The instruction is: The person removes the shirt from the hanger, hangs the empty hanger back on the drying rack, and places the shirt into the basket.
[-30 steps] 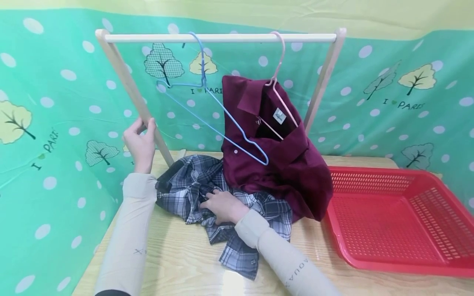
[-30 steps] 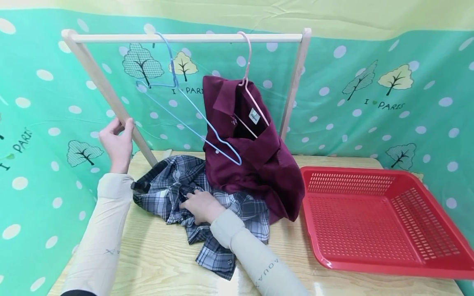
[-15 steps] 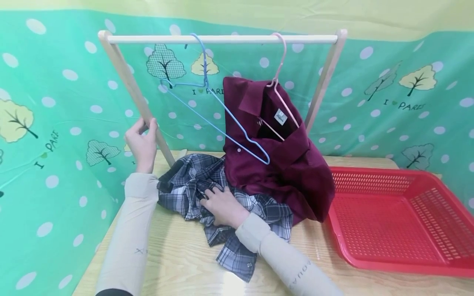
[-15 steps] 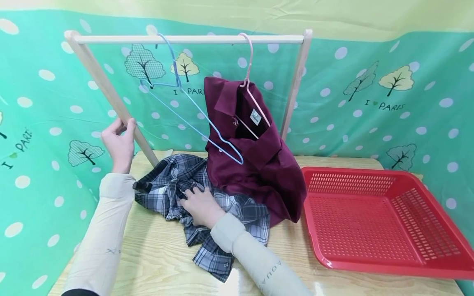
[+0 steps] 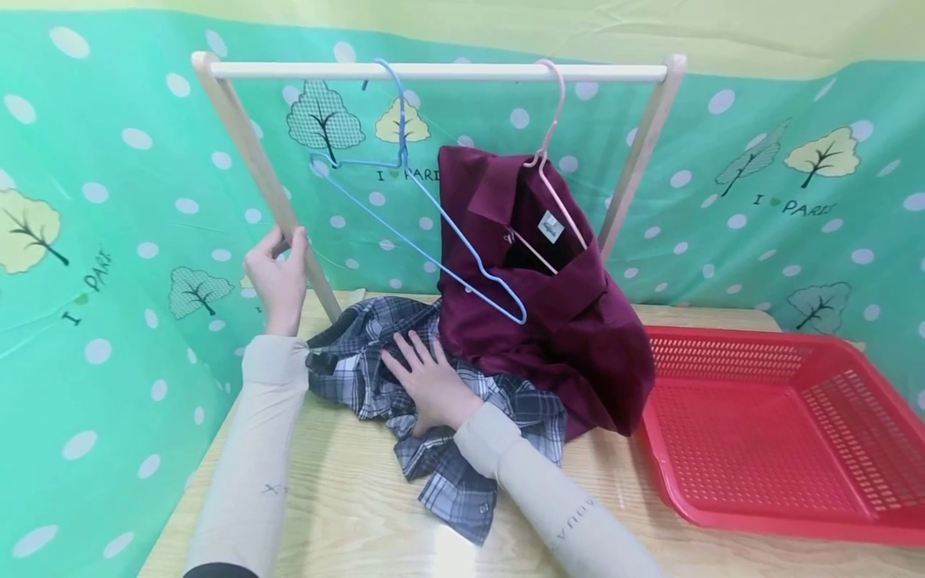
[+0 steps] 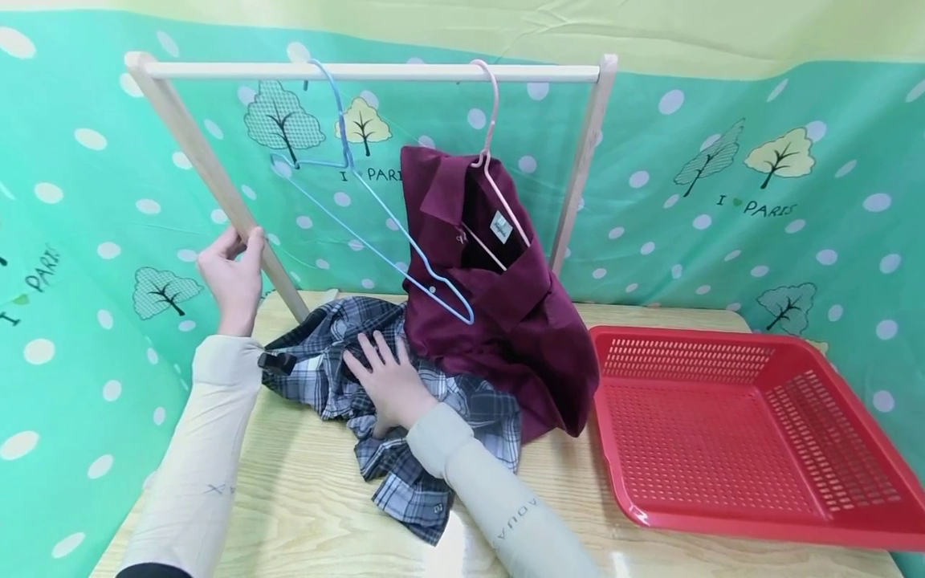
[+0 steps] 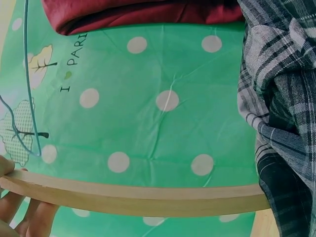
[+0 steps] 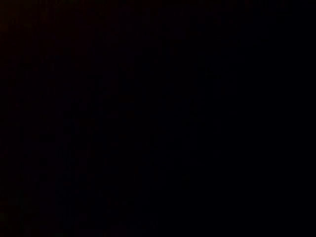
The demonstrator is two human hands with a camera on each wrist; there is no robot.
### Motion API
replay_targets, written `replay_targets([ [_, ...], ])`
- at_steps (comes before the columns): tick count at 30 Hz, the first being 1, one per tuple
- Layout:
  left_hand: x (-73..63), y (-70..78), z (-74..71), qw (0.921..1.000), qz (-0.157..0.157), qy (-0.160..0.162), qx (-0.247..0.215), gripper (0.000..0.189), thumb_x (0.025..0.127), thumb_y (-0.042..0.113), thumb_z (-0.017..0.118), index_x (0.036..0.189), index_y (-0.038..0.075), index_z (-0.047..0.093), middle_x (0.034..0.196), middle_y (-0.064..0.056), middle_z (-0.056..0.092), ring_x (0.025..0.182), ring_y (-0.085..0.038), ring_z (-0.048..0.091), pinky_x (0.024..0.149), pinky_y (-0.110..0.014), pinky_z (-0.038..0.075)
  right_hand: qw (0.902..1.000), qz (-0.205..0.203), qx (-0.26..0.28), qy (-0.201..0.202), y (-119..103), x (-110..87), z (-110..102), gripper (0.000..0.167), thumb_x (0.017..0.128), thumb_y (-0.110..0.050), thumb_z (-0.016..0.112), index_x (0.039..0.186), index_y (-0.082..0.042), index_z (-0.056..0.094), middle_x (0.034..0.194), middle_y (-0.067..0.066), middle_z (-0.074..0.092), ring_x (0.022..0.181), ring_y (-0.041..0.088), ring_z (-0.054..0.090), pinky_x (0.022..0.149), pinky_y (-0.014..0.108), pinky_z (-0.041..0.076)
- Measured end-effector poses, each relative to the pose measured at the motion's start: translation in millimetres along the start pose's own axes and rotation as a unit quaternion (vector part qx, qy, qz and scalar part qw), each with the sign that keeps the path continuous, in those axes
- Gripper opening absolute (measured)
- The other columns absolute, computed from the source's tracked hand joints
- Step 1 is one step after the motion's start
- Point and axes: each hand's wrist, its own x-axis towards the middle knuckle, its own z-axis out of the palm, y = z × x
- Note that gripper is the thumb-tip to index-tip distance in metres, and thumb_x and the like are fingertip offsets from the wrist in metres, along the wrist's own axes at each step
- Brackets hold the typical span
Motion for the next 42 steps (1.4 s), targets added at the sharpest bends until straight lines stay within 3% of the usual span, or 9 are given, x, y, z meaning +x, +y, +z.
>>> replay_targets([
  [4, -0.9, 2.3, -2.6, 0.9999, 0.008, 0.005, 0.009, 0.021, 0.094, 0.026, 0.069, 0.099, 0.007, 0.078, 0.096, -0.008, 0.077, 0.092, -0.006, 0.069, 0.085, -0.024, 0.060, 0.9985, -0.019, 0.029, -0.043, 1.4, 5.4, -1.1, 0.134, 0.055, -0.063, 0.089, 0.160, -0.028, 0.013, 0.168, 0.011, 0.000, 0.153, 0.032, 0.009, 0.122, 0.056, 0.022],
  [8, -1.2, 3.6, -4.5, 0.9999, 0.008, -0.003, 0.008, 0.021, 0.094, 0.025, 0.069, 0.099, 0.007, 0.078, 0.098, -0.010, 0.076, 0.096, -0.007, 0.070, 0.088, -0.026, 0.059, 0.9947, -0.010, 0.053, -0.087, 1.8, 9.5, -1.9, 0.125, 0.059, -0.063, 0.087, 0.159, -0.034, 0.019, 0.168, 0.007, 0.001, 0.152, 0.030, 0.017, 0.119, 0.055, 0.031],
  [16, -1.9, 3.0, -6.0, 0.9997, -0.019, -0.015, -0.001, 0.020, 0.094, 0.027, 0.069, 0.103, 0.011, 0.077, 0.103, -0.008, 0.076, 0.101, -0.012, 0.069, 0.093, -0.029, 0.058, 0.9944, -0.010, 0.026, -0.102, -0.3, 14.4, 0.0, 0.101, 0.062, -0.065, 0.085, 0.149, -0.042, 0.040, 0.162, 0.005, 0.026, 0.138, 0.026, 0.037, 0.102, 0.040, 0.051],
  [24, -3.7, -3.2, -0.2, 0.9996, -0.015, -0.023, 0.011, 0.028, 0.095, 0.030, 0.068, 0.103, 0.005, 0.076, 0.103, -0.009, 0.076, 0.100, -0.012, 0.069, 0.093, -0.029, 0.058, 0.9965, -0.013, 0.001, -0.082, -7.3, 7.9, 1.6, 0.083, 0.067, -0.053, 0.087, 0.141, -0.045, 0.051, 0.135, 0.004, 0.047, 0.114, 0.022, 0.047, 0.081, 0.031, 0.057],
  [34, -0.5, -2.7, 1.1, 0.9997, -0.009, -0.015, 0.015, 0.028, 0.095, 0.031, 0.067, 0.102, 0.005, 0.076, 0.099, -0.007, 0.076, 0.096, -0.010, 0.069, 0.089, -0.028, 0.059, 0.9979, -0.028, -0.002, -0.058, -13.2, 0.2, -3.5, 0.064, 0.077, -0.035, 0.085, 0.135, -0.042, 0.059, 0.130, 0.002, 0.053, 0.111, 0.019, 0.051, 0.083, 0.032, 0.056],
  [42, 0.1, 0.8, -0.4, 0.9994, -0.028, -0.017, 0.013, 0.024, 0.095, 0.031, 0.068, 0.107, 0.013, 0.077, 0.106, -0.007, 0.076, 0.099, -0.012, 0.069, 0.090, -0.028, 0.059, 0.9979, -0.057, -0.029, 0.013, -15.9, -5.5, -0.7, 0.044, 0.087, -0.028, 0.077, 0.127, -0.042, 0.066, 0.126, 0.000, 0.058, 0.111, 0.018, 0.057, 0.080, 0.035, 0.057],
])
